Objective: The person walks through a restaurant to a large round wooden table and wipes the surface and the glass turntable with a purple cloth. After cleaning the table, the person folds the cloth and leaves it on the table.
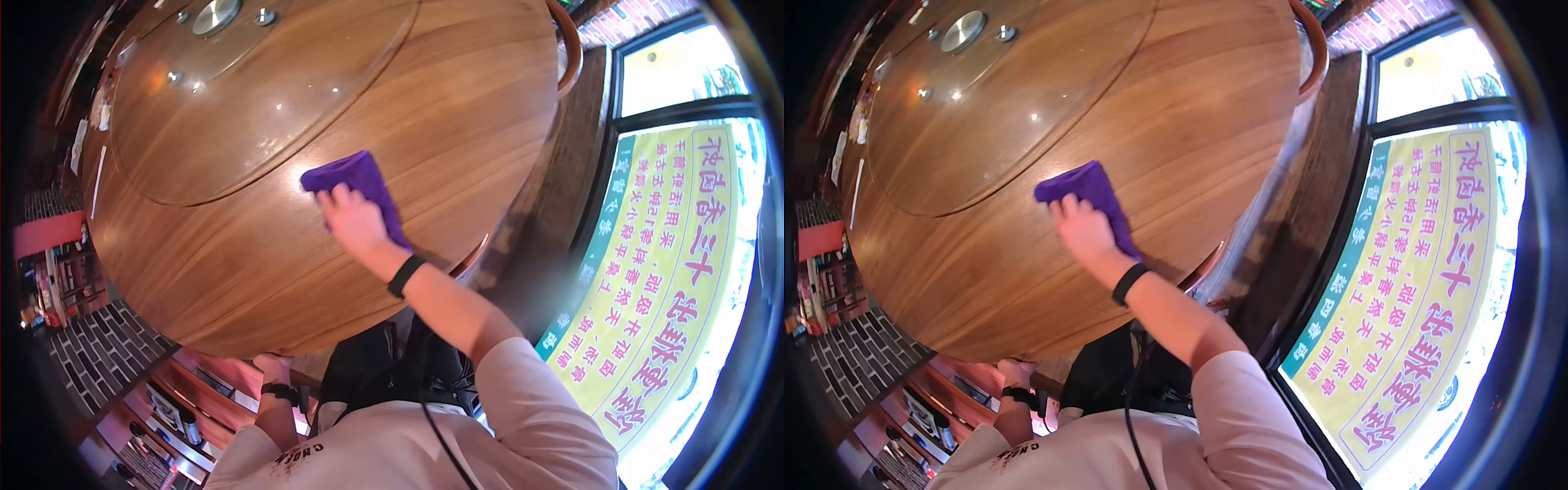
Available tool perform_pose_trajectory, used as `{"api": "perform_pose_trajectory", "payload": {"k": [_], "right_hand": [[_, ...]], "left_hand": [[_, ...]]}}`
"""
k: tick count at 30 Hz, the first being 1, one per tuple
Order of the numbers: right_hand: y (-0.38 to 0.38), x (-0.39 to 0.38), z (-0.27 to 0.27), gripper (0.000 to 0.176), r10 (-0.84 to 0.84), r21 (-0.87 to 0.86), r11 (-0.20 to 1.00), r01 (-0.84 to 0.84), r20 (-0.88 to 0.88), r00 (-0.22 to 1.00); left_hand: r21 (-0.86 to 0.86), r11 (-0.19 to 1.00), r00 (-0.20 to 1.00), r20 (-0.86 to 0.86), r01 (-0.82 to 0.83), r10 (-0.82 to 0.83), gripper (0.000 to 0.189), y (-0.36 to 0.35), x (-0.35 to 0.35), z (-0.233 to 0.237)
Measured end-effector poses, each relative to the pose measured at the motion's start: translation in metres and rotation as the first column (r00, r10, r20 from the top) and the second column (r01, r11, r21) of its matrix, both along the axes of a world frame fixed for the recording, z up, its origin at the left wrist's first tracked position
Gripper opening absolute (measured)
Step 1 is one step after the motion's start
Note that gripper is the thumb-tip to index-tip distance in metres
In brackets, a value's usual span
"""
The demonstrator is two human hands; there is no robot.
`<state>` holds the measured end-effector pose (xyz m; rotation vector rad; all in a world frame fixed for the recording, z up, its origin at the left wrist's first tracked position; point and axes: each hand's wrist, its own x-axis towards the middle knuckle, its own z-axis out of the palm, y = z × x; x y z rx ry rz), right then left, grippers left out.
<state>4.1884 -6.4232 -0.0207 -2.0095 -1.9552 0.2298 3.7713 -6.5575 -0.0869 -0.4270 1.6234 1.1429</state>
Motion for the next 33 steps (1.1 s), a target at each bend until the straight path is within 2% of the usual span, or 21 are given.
{"api": "perform_pose_trajectory", "payload": {"k": [1,2,4,6,10,12,13,16,19,20,22,24,26,27,28,29,30,32,33], "right_hand": [[0.0,0.029,0.003,0.034,-0.087,-0.037,0.995,0.088,0.025,0.996],[-0.002,0.061,0.001,0.021,-0.238,0.029,0.971,0.237,0.046,0.97],[-0.017,0.13,0.002,0.024,-0.429,-0.011,0.902,0.431,0.066,0.901],[-0.037,0.193,-0.002,0.027,-0.596,0.02,0.802,0.596,0.071,0.8],[-0.069,0.285,-0.011,0.023,-0.792,0.146,0.61,0.779,0.144,0.593],[-0.083,0.31,-0.009,0.023,-0.859,0.093,0.51,0.855,0.11,0.5],[-0.085,0.319,-0.013,0.023,-0.882,0.036,0.456,0.889,0.148,0.447],[-0.085,0.294,-0.01,0.023,-0.755,0.106,0.655,0.748,0.125,0.644],[-0.083,0.248,-0.012,0.024,-0.645,0.134,0.764,0.631,0.129,0.753],[-0.081,0.234,-0.013,0.025,-0.606,0.138,0.794,0.592,0.109,0.788],[-0.075,0.2,-0.01,0.028,-0.491,0.034,0.871,0.491,0.12,0.863],[-0.071,0.154,-0.003,0.025,-0.305,-0.012,0.95,0.311,0.161,0.939],[-0.065,0.1,-0.001,0.022,-0.157,0.061,0.987,0.15,0.142,0.977],[-0.064,0.071,0.0,0.023,-0.073,0.027,0.997,0.071,0.102,0.992],[-0.068,0.048,0.005,0.029,0.045,0.049,0.997,-0.052,0.134,0.99],[-0.069,0.025,0.005,0.036,0.163,0.029,0.986,-0.165,0.082,0.983],[-0.072,0.006,0.004,0.039,0.239,0.1,0.965,-0.242,0.042,0.97],[-0.074,-0.008,-0.003,0.039,0.345,0.157,0.93,-0.333,-0.054,0.937],[-0.072,-0.002,-0.001,0.039,0.314,0.139,0.943,-0.303,-0.062,0.947]], "left_hand": [[0.01,0.999,0.999,0.004,0.032,-0.032,0.06,-0.001,-0.007,-0.006],[0.019,0.998,0.998,0.008,0.062,-0.062,0.057,-0.004,-0.015,-0.011],[0.017,0.996,0.996,0.008,0.088,-0.088,0.054,-0.005,-0.021,-0.015],[0.002,0.997,0.997,0.006,0.074,-0.074,0.053,-0.002,-0.015,-0.015],[-0.019,0.999,0.999,-0.021,0.033,-0.034,0.05,0.001,-0.009,-0.002],[-0.01,1.0,0.998,-0.059,0.026,-0.026,0.05,0.003,-0.007,0.008],[0.0,1.0,0.997,-0.077,0.021,-0.021,0.05,0.006,-0.005,0.011],[0.008,1.0,0.993,-0.118,0.003,-0.002,0.051,0.005,0.014,0.014],[0.02,1.0,0.999,-0.043,0.022,-0.021,0.053,-0.007,-0.025,-0.025],[-0.002,1.0,0.998,-0.065,0.005,-0.005,0.053,-0.005,-0.015,-0.016],[-0.043,0.999,0.994,-0.109,-0.019,0.014,0.054,0.009,0.02,0.017],[-0.027,1.0,0.995,-0.096,-0.011,0.008,0.054,0.008,0.017,0.017],[-0.02,1.0,0.996,-0.088,-0.01,0.008,0.053,0.003,0.009,0.012],[-0.013,1.0,0.996,-0.089,-0.011,0.01,0.053,0.001,0.004,0.008],[-0.007,1.0,0.996,-0.09,-0.013,0.013,0.053,-0.002,0.0,0.006],[-0.001,1.0,0.996,-0.088,-0.014,0.014,0.053,-0.004,-0.002,0.003],[0.007,1.0,0.996,-0.089,-0.02,0.02,0.053,-0.006,-0.006,0.002],[0.018,1.0,0.996,-0.083,-0.022,0.023,0.052,-0.009,-0.011,-0.004],[0.024,0.999,0.996,-0.084,-0.022,0.024,0.052,-0.011,-0.014,-0.008]]}}
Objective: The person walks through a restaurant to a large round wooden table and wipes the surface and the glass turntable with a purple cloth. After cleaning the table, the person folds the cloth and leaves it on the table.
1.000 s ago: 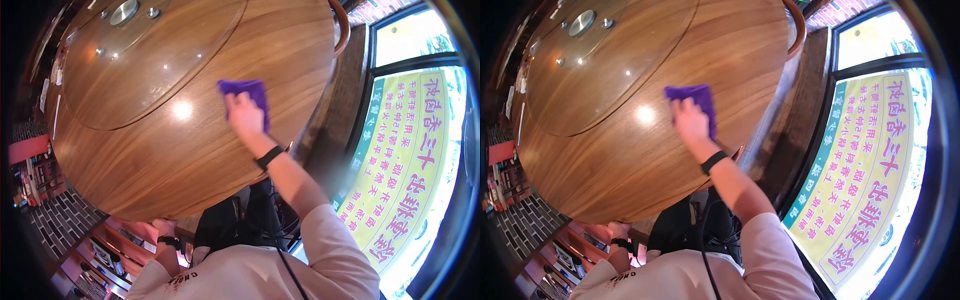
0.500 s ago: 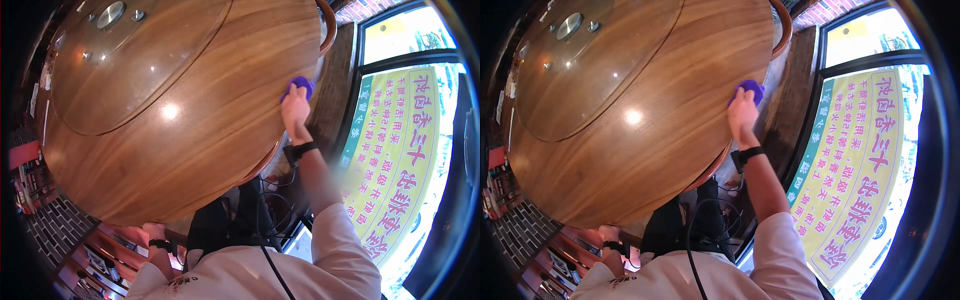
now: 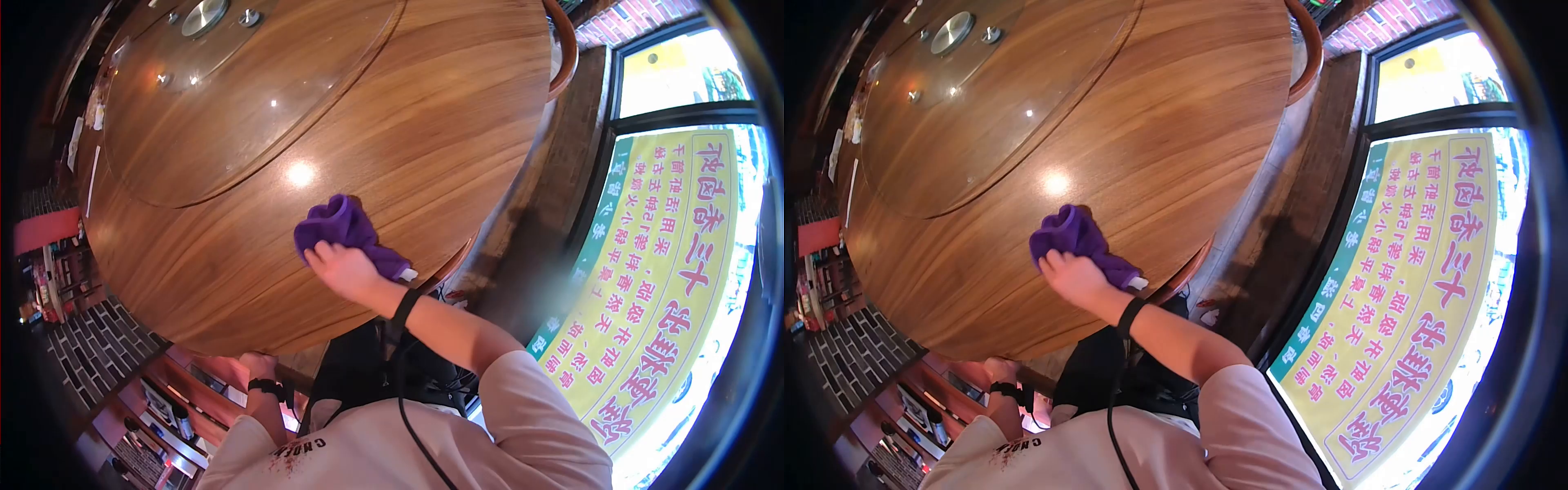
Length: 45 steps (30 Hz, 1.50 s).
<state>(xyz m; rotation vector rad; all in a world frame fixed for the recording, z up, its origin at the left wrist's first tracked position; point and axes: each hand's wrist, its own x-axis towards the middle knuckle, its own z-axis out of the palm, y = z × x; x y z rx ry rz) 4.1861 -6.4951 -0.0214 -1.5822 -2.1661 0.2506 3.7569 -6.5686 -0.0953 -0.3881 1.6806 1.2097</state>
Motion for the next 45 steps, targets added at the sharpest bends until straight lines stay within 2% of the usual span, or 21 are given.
{"api": "perform_pose_trajectory", "payload": {"k": [2,4,7,10,13,17,20,21,22,23,26,31,35,37,38,39,40,41,42,43,45], "right_hand": [[0.006,0.034,0.005,0.039,-0.089,-0.093,0.992,0.09,0.015,0.996],[0.016,0.091,0.003,0.035,-0.312,0.014,0.95,0.311,0.043,0.949],[0.03,0.194,0.003,0.025,-0.678,-0.031,0.714,0.699,0.221,0.702],[0.022,0.279,-0.004,0.033,-0.823,0.035,0.549,0.835,0.198,0.533],[0.031,0.301,-0.006,0.04,-0.862,0.026,0.448,0.894,0.279,0.424],[0.029,0.269,-0.013,0.041,-0.787,0.025,0.586,0.81,0.257,0.561],[0.031,0.179,-0.013,0.043,-0.589,0.022,0.801,0.598,0.203,0.782],[0.032,0.135,-0.014,0.042,-0.544,0.015,0.825,0.565,0.292,0.787],[0.027,0.095,-0.014,0.042,-0.423,0.064,0.906,0.418,0.126,0.897],[0.023,0.053,-0.004,0.043,-0.299,0.016,0.954,0.3,0.115,0.947],[-0.002,-0.069,0.0,0.047,-0.047,-0.085,0.994,0.072,0.263,0.964],[-0.042,-0.191,-0.004,0.048,0.198,-0.063,0.978,-0.197,0.02,0.98],[-0.035,-0.176,0.001,0.041,0.224,-0.166,0.959,-0.23,-0.055,0.973],[-0.022,-0.139,-0.003,0.033,0.144,-0.148,0.979,-0.141,0.007,0.99],[-0.011,-0.116,-0.003,0.018,0.066,-0.099,0.993,-0.068,-0.019,0.998],[-0.001,-0.097,-0.012,0.012,-0.235,-0.38,0.912,0.154,-0.179,0.955],[0.012,-0.064,-0.015,0.012,-0.15,-0.216,0.971,0.107,-0.189,0.97],[0.032,-0.047,0.003,0.017,-0.178,-0.179,0.967,0.183,0.042,0.983],[0.046,-0.029,0.011,0.025,-0.245,-0.175,0.953,0.247,0.033,0.969],[0.057,-0.01,-0.002,0.034,-0.261,-0.052,0.964,0.261,0.003,0.965],[0.076,-0.011,-0.001,0.04,-0.341,-0.062,0.935,0.35,0.122,0.932]], "left_hand": [[0.014,1.0,1.0,0.011,0.005,-0.006,0.051,-0.003,-0.008,-0.011],[0.032,0.999,1.0,0.025,0.013,-0.014,0.051,-0.007,-0.024,-0.027],[0.088,0.996,0.998,0.057,0.008,-0.013,0.05,-0.011,-0.056,-0.059],[0.067,0.998,1.0,-0.025,-0.006,0.008,0.049,0.01,0.024,0.008],[0.106,0.994,0.999,-0.025,-0.021,0.024,0.052,0.012,0.042,0.029],[0.13,0.99,0.993,-0.111,0.051,-0.037,0.057,0.008,0.023,-0.004],[0.104,0.992,0.982,-0.181,0.071,-0.051,0.058,-0.009,-0.003,-0.025],[0.151,0.988,0.988,-0.154,0.036,-0.013,0.054,-0.005,0.003,-0.022],[0.17,0.985,0.991,-0.133,0.001,0.021,0.052,0.001,0.016,-0.01],[0.187,0.982,0.992,-0.111,-0.034,0.055,0.05,0.007,0.029,0.003],[0.167,0.98,0.988,-0.092,-0.111,0.127,0.05,0.032,0.069,0.057],[0.227,0.972,0.991,-0.1,-0.062,0.087,0.05,0.024,0.055,0.023],[0.221,0.97,0.987,-0.099,-0.1,0.124,0.053,0.018,0.048,0.027],[0.206,0.968,0.98,-0.111,-0.141,0.166,0.057,0.012,0.044,0.016],[0.205,0.966,0.978,-0.109,-0.155,0.18,0.058,0.015,0.041,0.01],[0.194,0.967,0.979,-0.085,-0.167,0.186,0.059,0.015,0.043,0.011],[0.184,0.967,0.98,-0.059,-0.178,0.191,0.06,0.015,0.045,0.017],[0.178,0.967,0.981,-0.03,-0.184,0.192,0.061,0.019,0.047,0.022],[0.194,0.96,0.979,0.01,-0.202,0.204,0.061,0.024,0.051,0.03],[0.207,0.953,0.975,0.05,-0.222,0.216,0.06,0.027,0.056,0.04],[0.229,0.943,0.97,0.062,-0.242,0.234,0.059,0.027,0.055,0.039]]}}
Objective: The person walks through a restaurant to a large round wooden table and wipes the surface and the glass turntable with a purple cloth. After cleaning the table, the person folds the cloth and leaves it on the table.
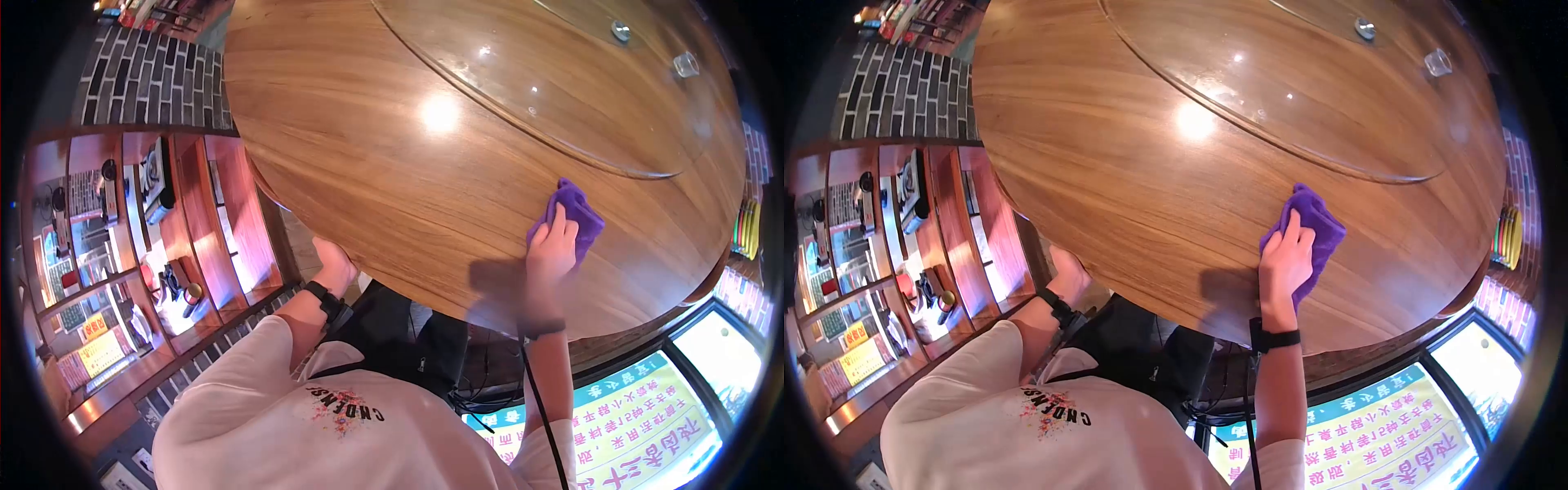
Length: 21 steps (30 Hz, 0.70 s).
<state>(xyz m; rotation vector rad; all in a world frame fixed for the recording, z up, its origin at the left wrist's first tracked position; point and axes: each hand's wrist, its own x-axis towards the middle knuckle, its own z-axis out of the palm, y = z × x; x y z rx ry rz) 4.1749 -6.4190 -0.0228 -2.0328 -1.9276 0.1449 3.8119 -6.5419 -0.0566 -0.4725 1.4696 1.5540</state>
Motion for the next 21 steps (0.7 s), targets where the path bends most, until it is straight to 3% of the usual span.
{"api": "perform_pose_trajectory", "payload": {"k": [2,4,6,7,8,10,11,15,21], "right_hand": [[0.012,-0.015,-0.013,0.041,-0.095,-0.016,0.995,0.098,0.115,0.989],[0.022,-0.059,-0.014,0.041,-0.079,-0.204,0.971,0.125,0.219,0.973],[0.016,-0.119,-0.008,0.049,0.097,-0.211,0.976,-0.047,0.235,0.967],[0.007,-0.147,-0.014,0.05,0.215,-0.116,0.974,-0.193,0.22,0.952],[0.002,-0.18,0.002,0.052,0.327,-0.177,0.939,-0.295,0.194,0.925],[-0.013,-0.233,-0.001,0.055,0.445,-0.113,0.894,-0.434,0.116,0.888],[-0.02,-0.252,-0.005,0.054,0.483,-0.094,0.874,-0.476,0.07,0.873],[-0.01,-0.242,-0.006,0.052,0.56,-0.045,0.825,-0.563,-0.058,0.826],[0.073,-0.136,0.002,0.039,0.204,-0.177,0.966,-0.186,0.088,0.975]], "left_hand": [[-0.005,1.0,0.999,-0.05,-0.003,0.002,0.058,-0.005,-0.004,-0.014],[-0.01,1.0,0.998,-0.06,0.011,-0.011,0.057,0.002,0.002,0.001],[-0.032,0.999,0.998,-0.068,0.006,-0.008,0.056,0.003,0.006,0.003],[-0.049,0.999,0.997,-0.079,-0.005,0.001,0.056,0.0,0.004,-0.002],[-0.062,0.998,0.996,-0.094,-0.011,0.005,0.056,0.0,0.0,-0.006],[0.039,0.999,0.993,-0.112,0.025,-0.02,0.054,-0.004,0.0,-0.004],[0.092,0.995,0.993,-0.114,0.048,-0.038,0.053,-0.003,0.002,-0.005],[0.011,0.999,0.999,-0.017,0.041,-0.04,0.053,-0.005,-0.003,-0.005],[-0.048,0.996,0.996,-0.044,0.075,-0.077,0.051,-0.004,-0.003,-0.005]]}}
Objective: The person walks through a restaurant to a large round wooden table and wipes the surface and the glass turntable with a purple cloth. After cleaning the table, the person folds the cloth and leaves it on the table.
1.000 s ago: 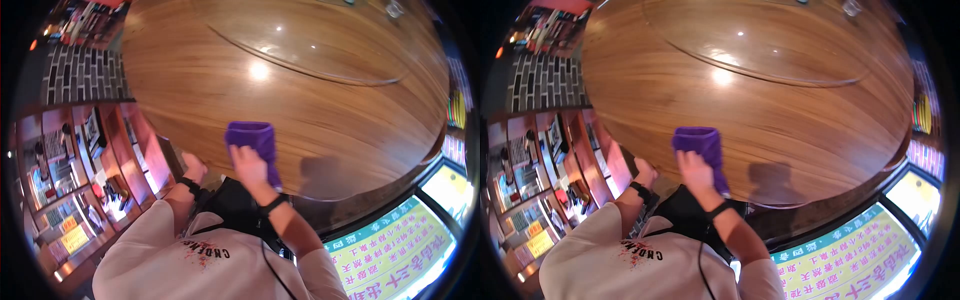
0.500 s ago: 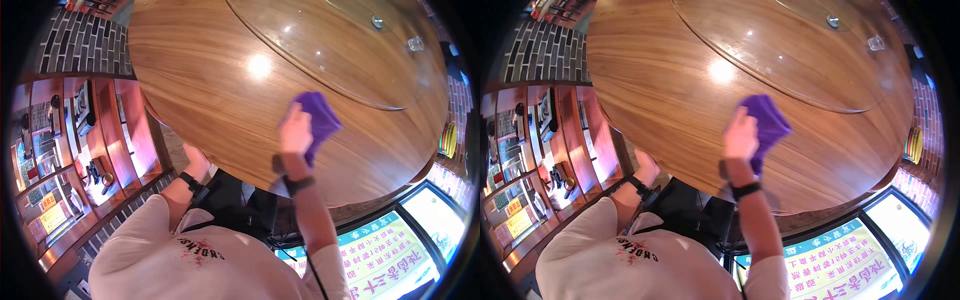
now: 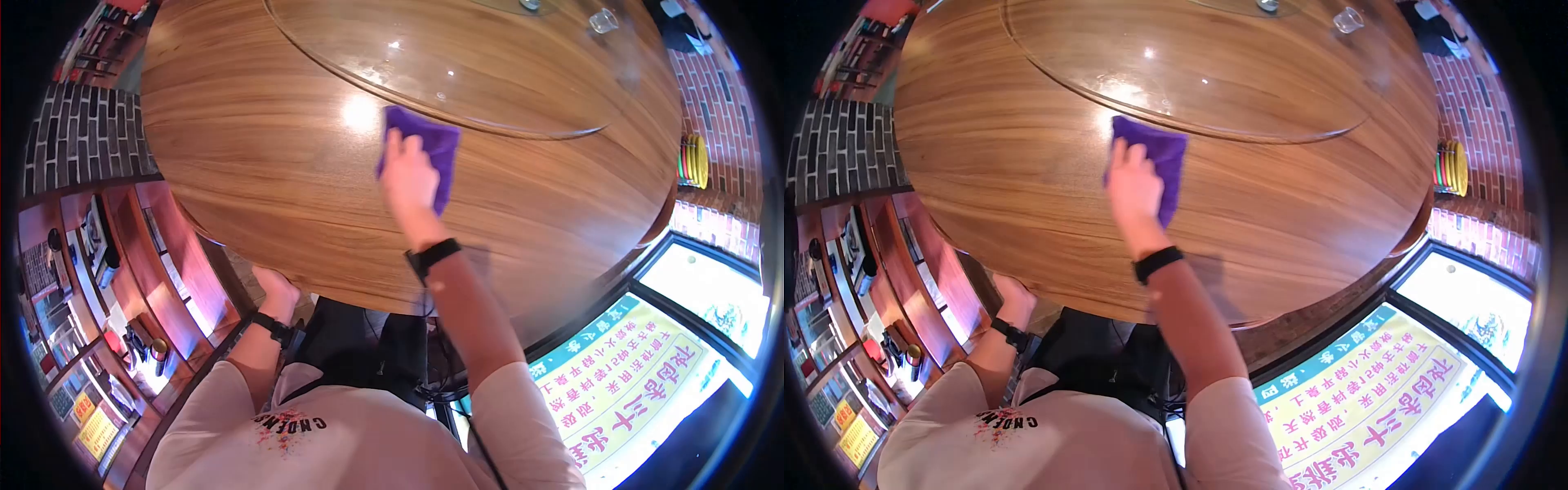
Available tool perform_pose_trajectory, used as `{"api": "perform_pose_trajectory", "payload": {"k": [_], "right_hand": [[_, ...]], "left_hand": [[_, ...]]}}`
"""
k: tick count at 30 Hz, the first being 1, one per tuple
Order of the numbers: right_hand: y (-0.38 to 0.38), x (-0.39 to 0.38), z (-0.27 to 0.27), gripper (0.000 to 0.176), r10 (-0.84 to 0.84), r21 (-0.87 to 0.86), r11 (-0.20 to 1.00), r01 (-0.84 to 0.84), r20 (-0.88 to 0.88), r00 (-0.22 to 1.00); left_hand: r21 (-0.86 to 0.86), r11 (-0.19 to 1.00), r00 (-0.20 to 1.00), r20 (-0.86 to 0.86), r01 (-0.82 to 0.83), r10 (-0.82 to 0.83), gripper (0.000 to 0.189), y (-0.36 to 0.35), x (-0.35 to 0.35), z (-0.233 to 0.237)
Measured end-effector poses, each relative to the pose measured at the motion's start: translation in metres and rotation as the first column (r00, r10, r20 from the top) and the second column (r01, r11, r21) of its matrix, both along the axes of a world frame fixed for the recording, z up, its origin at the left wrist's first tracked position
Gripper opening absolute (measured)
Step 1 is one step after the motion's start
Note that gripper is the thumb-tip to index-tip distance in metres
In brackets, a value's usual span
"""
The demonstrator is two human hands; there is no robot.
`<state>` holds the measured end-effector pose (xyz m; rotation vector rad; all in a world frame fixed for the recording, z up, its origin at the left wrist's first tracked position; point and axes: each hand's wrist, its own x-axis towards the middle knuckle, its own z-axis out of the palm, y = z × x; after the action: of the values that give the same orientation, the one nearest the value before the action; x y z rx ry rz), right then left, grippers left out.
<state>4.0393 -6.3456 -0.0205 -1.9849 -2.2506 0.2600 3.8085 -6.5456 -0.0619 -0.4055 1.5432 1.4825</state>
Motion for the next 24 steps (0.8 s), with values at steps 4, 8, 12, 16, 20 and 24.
{"api": "perform_pose_trajectory", "payload": {"k": [4,8,12,16,20,24], "right_hand": [[0.018,0.123,0.003,0.034,-0.302,0.006,0.953,0.303,0.053,0.952],[0.004,0.259,0.002,0.034,-0.635,0.07,0.771,0.633,0.163,0.755],[-0.01,0.305,-0.002,0.035,-0.738,0.131,0.671,0.73,0.219,0.638],[-0.027,0.237,-0.006,0.022,-0.648,0.093,0.76,0.643,0.187,0.739],[-0.082,0.12,0.003,0.037,-0.316,-0.002,0.948,0.319,0.127,0.94],[-0.139,0.073,0.003,0.053,-0.034,0.025,0.999,0.038,-0.134,0.99]], "left_hand": [[0.011,1.0,1.0,0.007,0.003,-0.003,0.053,-0.002,-0.005,-0.004],[0.045,0.999,1.0,0.006,-0.004,0.004,0.055,-0.005,-0.007,-0.011],[0.03,1.0,1.0,-0.023,-0.008,0.009,0.057,-0.012,-0.008,-0.019],[0.029,0.999,0.999,-0.025,0.046,-0.045,0.059,-0.005,-0.007,-0.01],[0.077,0.988,0.99,0.031,0.134,-0.137,0.059,-0.012,-0.013,-0.012],[0.014,0.982,0.98,0.071,0.186,-0.187,0.059,-0.016,-0.026,-0.018]]}}
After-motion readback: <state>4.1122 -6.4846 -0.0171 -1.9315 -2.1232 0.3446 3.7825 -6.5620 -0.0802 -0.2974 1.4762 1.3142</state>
